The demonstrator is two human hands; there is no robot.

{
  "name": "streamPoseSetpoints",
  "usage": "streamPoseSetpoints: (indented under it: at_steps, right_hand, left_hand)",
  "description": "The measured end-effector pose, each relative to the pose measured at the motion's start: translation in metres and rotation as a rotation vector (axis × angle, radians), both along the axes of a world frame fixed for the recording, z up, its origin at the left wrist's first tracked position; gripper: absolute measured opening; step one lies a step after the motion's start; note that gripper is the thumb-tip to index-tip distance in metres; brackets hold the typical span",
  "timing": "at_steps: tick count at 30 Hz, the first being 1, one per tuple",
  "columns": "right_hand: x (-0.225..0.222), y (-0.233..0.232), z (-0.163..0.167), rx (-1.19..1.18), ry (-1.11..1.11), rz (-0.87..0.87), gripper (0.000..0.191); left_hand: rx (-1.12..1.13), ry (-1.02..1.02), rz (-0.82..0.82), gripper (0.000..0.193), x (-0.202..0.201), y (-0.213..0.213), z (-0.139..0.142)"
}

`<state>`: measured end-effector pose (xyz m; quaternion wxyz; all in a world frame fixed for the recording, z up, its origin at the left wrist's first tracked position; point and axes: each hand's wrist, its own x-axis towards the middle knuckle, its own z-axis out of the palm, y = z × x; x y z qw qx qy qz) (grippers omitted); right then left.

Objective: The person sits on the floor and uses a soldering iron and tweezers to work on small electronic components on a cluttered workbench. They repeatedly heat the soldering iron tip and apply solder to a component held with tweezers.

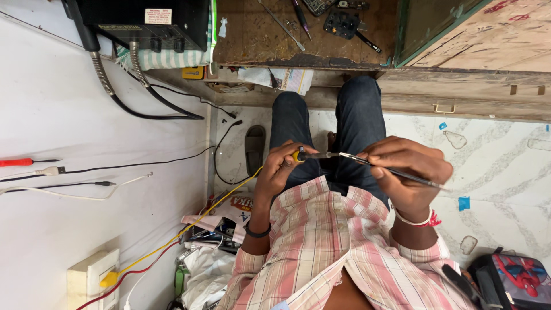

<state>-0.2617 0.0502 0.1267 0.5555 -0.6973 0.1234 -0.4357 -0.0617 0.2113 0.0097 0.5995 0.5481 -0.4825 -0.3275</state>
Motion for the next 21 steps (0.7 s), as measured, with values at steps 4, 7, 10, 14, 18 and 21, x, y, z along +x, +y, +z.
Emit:
streamPoseSetpoints:
  at_steps: [4, 7, 10, 14, 18, 21]
  right_hand:
    - [0.004, -0.005, 0.009, -0.384, 0.173, -0.169, 0.004]
    - [0.011, -0.013, 0.007, -0.409, 0.289, -0.333, 0.008]
    - [0.007, -0.015, 0.002, -0.253, 0.235, -0.32, 0.01]
    - [-0.001, -0.009, -0.005, 0.012, 0.105, -0.196, 0.013]
    - [-0.004, -0.003, -0.009, 0.072, 0.046, -0.077, 0.016]
    - [-0.004, -0.001, -0.009, 0.055, 0.035, -0.029, 0.017]
  left_hand:
    - [-0.025, 0.092, 0.023, 0.055, 0.003, 0.001, -0.006]
    - [-0.022, 0.102, 0.036, 0.06, 0.005, 0.007, -0.003]
    - [-0.029, 0.103, 0.061, 0.062, 0.008, 0.007, -0.001]
    - [0.002, 0.089, 0.046, 0.063, 0.009, 0.005, -0.002]
    - [0.012, 0.054, 0.019, 0.064, 0.009, 0.003, -0.005]
    - [0.005, 0.043, 0.005, 0.065, 0.008, 0.003, -0.005]
